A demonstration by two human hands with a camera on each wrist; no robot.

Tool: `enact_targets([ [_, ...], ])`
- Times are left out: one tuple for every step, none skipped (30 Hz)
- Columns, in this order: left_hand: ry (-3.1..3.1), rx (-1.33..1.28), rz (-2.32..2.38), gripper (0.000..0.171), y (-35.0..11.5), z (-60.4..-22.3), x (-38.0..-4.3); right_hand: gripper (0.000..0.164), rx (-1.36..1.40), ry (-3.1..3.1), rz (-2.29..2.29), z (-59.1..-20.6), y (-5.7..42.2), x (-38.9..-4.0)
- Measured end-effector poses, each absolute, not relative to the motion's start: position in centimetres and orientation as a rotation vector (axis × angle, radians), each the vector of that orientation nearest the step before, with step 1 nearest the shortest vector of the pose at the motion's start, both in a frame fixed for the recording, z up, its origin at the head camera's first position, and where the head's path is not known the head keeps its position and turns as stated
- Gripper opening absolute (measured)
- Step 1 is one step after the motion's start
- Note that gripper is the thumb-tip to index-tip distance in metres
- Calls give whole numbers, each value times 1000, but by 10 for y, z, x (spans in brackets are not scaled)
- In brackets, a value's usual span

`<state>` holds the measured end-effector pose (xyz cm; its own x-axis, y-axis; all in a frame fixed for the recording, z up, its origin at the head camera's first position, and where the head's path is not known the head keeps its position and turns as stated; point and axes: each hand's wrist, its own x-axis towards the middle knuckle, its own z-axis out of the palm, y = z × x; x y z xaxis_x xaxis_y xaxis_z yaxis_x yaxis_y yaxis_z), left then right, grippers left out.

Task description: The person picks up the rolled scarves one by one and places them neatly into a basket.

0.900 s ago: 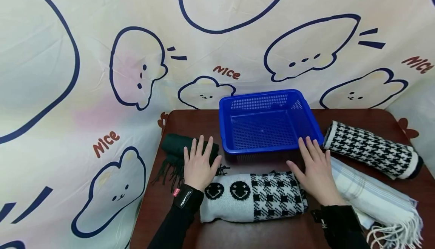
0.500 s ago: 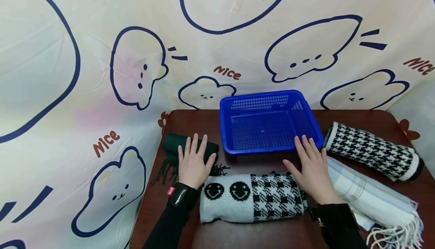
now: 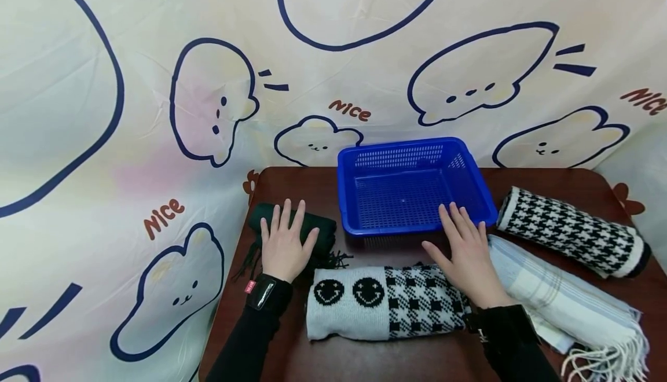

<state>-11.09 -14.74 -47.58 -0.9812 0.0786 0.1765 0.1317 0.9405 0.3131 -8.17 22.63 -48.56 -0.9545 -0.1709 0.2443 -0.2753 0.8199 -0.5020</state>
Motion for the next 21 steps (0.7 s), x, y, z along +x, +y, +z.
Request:
enact_targets([
  [-2938,-155,-488,71,-149,-475,-111,84,349,-2817,821,-484,225,-82],
  [-2947,-149,-492,72,-150,-472,-111,84,352,-2819,824,-483,223,-83],
  [-2947,-147,-491,72,-151,-471,-112,84,354,-2821,829,-482,221,-83],
  [-2949,-143,-485,72,-153,-471,-112,84,360,-2822,832,-481,220,-83],
  [-2952,-139,-481,73,-154,-470,-113,84,367,-2822,833,-480,218,-84],
  [-2954,-135,-480,73,-156,-469,-113,84,373,-2822,833,-479,216,-84],
  [-2957,-133,-477,73,-157,-468,-113,84,379,-2821,834,-478,214,-85],
  [-2959,-131,-471,74,-158,-468,-113,84,387,-2821,838,-478,213,-85],
  [-2961,-130,-471,73,-160,-468,-113,84,394,-2821,840,-477,211,-86],
  [-2967,-126,-473,74,-161,-467,-114,84,399,-2818,839,-477,209,-87],
  [-2975,-122,-474,74,-163,-467,-114,84,403,-2820,843,-476,207,-87],
  [-2982,-119,-470,74,-164,-467,-114,84,407,-2819,843,-476,205,-88],
  [-2987,-117,-471,74,-165,-467,-114,85,413,-2821,847,-475,203,-88],
  [-2995,-114,-474,74,-166,-467,-114,85,418,-2822,849,-475,201,-88],
  [-2996,-113,-481,74,-167,-467,-115,85,423,-2823,848,-474,199,-89],
  [-3001,-110,-486,74,-168,-467,-115,85,427,-2824,848,-473,197,-89],
  [-3004,-108,-489,74,-170,-466,-115,85,432,-2827,847,-472,195,-89],
  [-3004,-107,-494,74,-171,-466,-115,84,436,-2827,849,-472,194,-89],
  [-2998,-109,-498,74,-172,-466,-116,84,439,-2830,855,-471,192,-89],
  [-3000,-105,-499,74,-173,-466,-116,84,441,-2831,853,-470,190,-89],
  [-2995,-105,-499,74,-174,-466,-117,84,442,-2833,851,-469,188,-89],
])
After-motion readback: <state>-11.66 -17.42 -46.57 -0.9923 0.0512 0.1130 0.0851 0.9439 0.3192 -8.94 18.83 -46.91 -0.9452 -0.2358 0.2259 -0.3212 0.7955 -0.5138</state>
